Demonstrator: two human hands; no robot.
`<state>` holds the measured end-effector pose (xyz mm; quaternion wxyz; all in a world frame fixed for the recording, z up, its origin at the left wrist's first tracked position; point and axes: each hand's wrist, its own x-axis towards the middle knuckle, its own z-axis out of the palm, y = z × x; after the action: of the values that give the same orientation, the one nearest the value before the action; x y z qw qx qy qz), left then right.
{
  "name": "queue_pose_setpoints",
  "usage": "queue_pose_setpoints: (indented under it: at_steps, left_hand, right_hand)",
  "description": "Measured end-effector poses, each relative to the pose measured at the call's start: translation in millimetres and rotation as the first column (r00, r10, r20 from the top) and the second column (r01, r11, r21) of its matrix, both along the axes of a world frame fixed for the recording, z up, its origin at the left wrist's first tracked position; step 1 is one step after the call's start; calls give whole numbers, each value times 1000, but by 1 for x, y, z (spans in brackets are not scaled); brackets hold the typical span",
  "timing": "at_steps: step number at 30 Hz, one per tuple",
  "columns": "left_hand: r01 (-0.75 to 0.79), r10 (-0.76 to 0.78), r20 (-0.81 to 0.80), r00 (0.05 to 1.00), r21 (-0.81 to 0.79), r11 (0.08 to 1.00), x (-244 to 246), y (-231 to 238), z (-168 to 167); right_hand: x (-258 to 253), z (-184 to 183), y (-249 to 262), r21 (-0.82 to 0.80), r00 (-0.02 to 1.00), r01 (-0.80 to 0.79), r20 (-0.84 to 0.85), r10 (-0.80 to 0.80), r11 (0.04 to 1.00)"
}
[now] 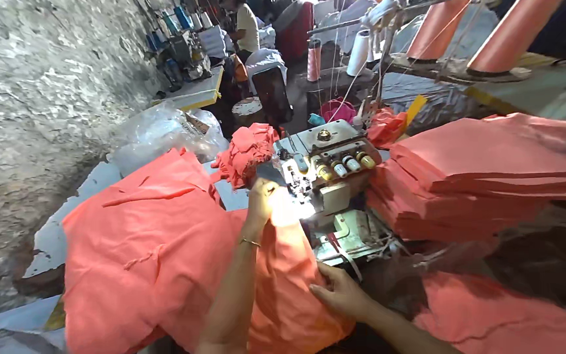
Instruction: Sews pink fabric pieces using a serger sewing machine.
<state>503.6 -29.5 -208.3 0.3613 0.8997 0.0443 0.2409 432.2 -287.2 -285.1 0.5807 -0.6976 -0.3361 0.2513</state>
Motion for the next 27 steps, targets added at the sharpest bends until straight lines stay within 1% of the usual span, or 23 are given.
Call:
queue_pose_setpoints:
  at_steps: [1,2,4,6,8,10,13,14,16,18,19,20,22,23,24,25,27]
  left_hand:
    - [-54,55,-35,998,30,998,2,-2,-6]
    - [-109,112,-46,993,64,992,1,-5,-8]
    - [-204,212,-36,977,154,967,-7,-13,-5]
    - [-261,264,27,964,282,923,-21,-26,-8]
    - [-268,242,114,964,393,880,-37,-44,-19]
    - [-251,187,180,966,460,852,-52,-72,-30]
    - [-284,137,314,939,489,825,-53,-98,-51]
    - [-310,150,335,930,498,810,-50,-101,-56]
    - [-343,189,323,927,527,778,-45,-104,-63]
    - [-361,224,305,926,533,766,-44,-106,-63]
    - [-355,236,280,931,528,771,-45,-106,-59]
    - [-330,249,222,943,523,786,-48,-107,-52]
    - [-210,258,-31,966,490,846,-54,-106,-27]
    - [-132,241,-181,954,467,874,-53,-101,-12]
    - [-52,206,-350,914,404,913,-48,-92,4]
    - [-13,165,-442,882,326,945,-40,-81,16]
    - [0,100,-450,888,217,976,-24,-63,30]
  right_hand:
    - [1,-8,1,-51,997,-8,-80,4,999]
    - [0,-15,3,-73,993,-5,-118,-3,997]
    - [-7,-30,7,-78,992,4,-129,-14,997]
    - [-15,-49,8,-70,994,13,-109,-21,997]
    - [-22,-64,3,-88,990,-6,-138,-6,996]
    - [-30,-75,-8,-82,980,-15,-199,-2,996]
    - [-36,-86,-23,-39,964,72,-253,-79,997]
    - [-36,-86,-26,-17,957,113,-267,-113,993]
    - [-34,-79,-32,15,944,186,-282,-174,982]
    - [-32,-71,-38,43,942,216,-273,-197,975]
    - [-32,-67,-41,62,946,217,-260,-194,974]
    - [-33,-62,-44,76,951,213,-247,-188,974]
    - [-33,-48,-49,88,956,200,-234,-175,976]
    - [-32,-39,-50,102,957,201,-234,-173,974]
    - [-32,-30,-50,115,957,204,-233,-173,972]
    - [-30,-23,-49,126,958,205,-229,-173,971]
    - [-21,-23,-44,122,958,198,-235,-166,973]
